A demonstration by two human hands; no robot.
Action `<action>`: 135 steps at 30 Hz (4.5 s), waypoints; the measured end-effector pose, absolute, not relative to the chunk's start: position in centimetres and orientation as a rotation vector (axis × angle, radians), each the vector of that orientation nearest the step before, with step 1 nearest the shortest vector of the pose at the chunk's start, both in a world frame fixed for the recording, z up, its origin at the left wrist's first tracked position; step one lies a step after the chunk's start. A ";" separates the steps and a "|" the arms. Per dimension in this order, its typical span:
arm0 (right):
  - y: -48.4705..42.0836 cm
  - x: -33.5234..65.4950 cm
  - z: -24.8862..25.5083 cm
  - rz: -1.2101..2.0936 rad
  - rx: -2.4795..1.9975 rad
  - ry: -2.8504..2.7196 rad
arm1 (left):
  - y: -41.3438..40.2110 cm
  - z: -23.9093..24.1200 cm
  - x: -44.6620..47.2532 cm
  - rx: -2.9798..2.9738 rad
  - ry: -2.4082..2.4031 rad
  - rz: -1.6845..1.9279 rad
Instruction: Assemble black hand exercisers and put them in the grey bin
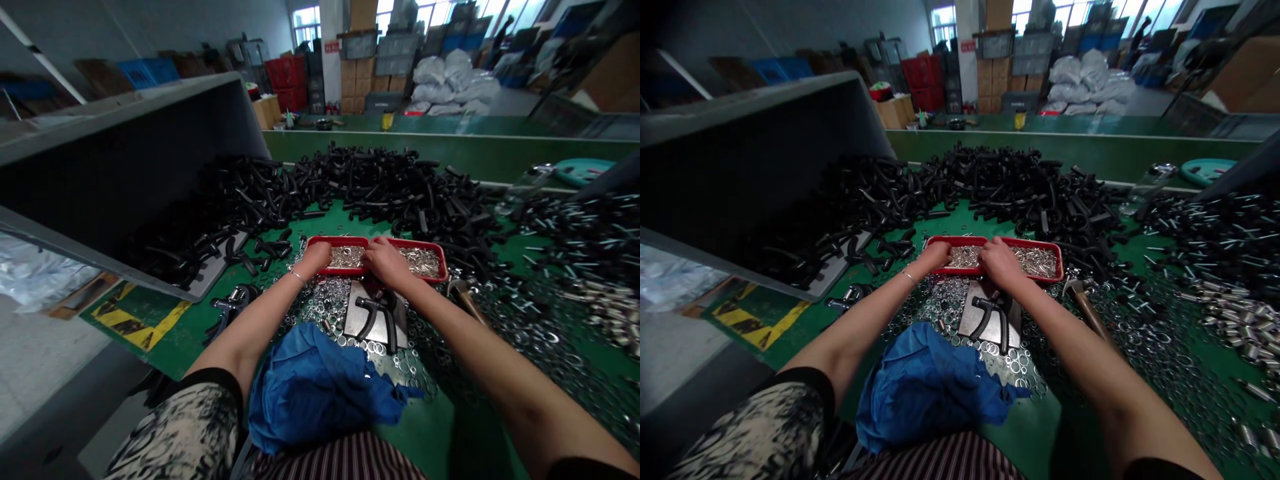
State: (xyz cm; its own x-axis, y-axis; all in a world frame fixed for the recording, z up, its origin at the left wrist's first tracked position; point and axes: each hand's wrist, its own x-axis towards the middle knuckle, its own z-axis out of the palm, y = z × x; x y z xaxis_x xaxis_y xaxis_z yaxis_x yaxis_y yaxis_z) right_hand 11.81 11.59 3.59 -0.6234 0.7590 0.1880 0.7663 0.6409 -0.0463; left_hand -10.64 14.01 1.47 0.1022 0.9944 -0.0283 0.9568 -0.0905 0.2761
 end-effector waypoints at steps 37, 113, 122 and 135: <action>2.2 19.4 -1.4 0.675 -1.370 -1.844 | 13.0 -0.7 -11.2 2.165 1.912 0.912; -2.8 19.9 -1.3 1.379 -1.330 -1.218 | 7.0 0.6 -6.8 2.413 1.527 0.816; -0.2 17.4 -2.8 0.581 -1.350 -1.840 | 14.2 0.1 -9.1 2.255 1.935 0.303; 0.0 16.7 -3.9 0.148 -1.194 -2.335 | 12.7 -0.9 -9.3 2.288 1.853 0.738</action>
